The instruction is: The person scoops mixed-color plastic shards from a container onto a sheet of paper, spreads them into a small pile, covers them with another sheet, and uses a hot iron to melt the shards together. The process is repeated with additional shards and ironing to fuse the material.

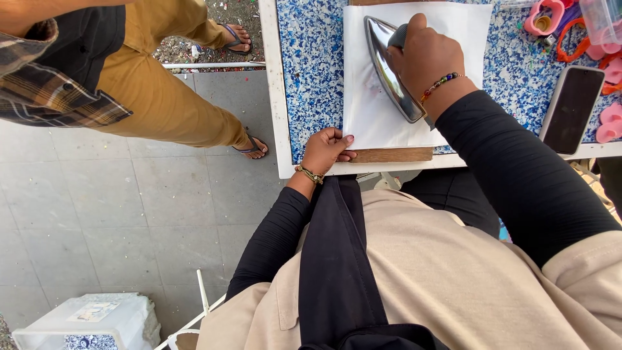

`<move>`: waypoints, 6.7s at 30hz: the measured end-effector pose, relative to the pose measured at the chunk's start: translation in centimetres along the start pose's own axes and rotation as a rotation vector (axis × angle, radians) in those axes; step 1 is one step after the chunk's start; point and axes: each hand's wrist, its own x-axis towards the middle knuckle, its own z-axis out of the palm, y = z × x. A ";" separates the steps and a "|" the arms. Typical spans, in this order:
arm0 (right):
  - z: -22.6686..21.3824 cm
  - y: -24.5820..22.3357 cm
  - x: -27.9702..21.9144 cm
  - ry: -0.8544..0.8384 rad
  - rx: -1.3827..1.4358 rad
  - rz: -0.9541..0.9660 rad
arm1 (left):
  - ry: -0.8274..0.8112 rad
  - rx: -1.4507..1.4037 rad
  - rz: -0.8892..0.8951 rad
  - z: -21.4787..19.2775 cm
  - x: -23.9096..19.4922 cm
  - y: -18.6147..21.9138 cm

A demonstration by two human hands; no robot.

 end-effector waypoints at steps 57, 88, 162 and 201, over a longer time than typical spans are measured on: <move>-1.3 -0.8 -4.0 -0.105 0.012 0.026 | 0.026 -0.006 -0.012 0.3 0.0 0.6; 0.9 2.3 -2.0 0.053 0.018 0.037 | 0.031 0.043 -0.011 0.4 -0.2 0.7; -1.0 -2.9 0.7 -0.097 0.073 0.010 | -0.019 -0.011 0.011 0.1 0.4 -0.5; -1.7 -0.9 -4.4 -0.142 0.046 0.089 | -0.013 0.037 0.017 0.2 0.3 -0.3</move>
